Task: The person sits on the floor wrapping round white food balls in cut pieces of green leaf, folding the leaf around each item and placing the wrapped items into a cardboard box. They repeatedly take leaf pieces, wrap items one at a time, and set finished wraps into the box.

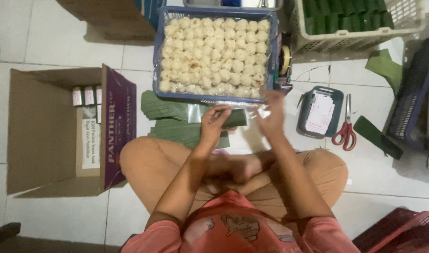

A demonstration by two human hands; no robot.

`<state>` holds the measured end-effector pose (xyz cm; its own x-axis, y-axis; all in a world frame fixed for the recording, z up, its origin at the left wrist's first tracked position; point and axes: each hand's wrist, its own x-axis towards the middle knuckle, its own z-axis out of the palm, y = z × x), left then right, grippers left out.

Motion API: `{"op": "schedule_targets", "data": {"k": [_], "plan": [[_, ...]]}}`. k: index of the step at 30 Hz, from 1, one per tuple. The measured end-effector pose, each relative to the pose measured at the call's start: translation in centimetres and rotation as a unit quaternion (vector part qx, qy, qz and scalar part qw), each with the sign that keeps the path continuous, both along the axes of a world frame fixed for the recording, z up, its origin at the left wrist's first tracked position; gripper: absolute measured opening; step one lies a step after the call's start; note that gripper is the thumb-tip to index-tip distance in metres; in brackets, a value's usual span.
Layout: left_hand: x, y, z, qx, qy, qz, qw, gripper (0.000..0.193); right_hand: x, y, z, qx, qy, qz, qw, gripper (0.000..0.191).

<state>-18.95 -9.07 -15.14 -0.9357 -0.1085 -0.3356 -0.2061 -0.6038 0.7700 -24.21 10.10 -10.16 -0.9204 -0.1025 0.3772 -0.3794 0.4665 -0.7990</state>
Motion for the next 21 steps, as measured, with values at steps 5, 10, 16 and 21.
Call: {"op": "schedule_targets", "data": {"k": [5, 10, 16, 21], "plan": [[-0.2, 1.4, 1.6, -0.005, -0.027, 0.019, 0.999, 0.013, -8.1, 7.5, -6.1, -0.022, -0.145, -0.191, 0.971, 0.031], [-0.4, 2.2, 2.4, -0.028, 0.008, 0.034, 0.999, 0.013, -12.0, 9.9, -9.2, -0.192, -0.408, -0.108, 0.886, 0.023], [0.0, 1.9, 2.8, -0.123, 0.131, 0.046, 0.983, 0.018, -7.8, 9.6, -11.9, -0.41, -0.329, -0.136, 0.84, 0.022], [0.7, 1.9, 4.3, -0.167, 0.167, 0.047, 0.971, 0.019, -6.7, 8.5, -14.1, -0.092, -0.05, -0.202, 0.974, 0.014]]}}
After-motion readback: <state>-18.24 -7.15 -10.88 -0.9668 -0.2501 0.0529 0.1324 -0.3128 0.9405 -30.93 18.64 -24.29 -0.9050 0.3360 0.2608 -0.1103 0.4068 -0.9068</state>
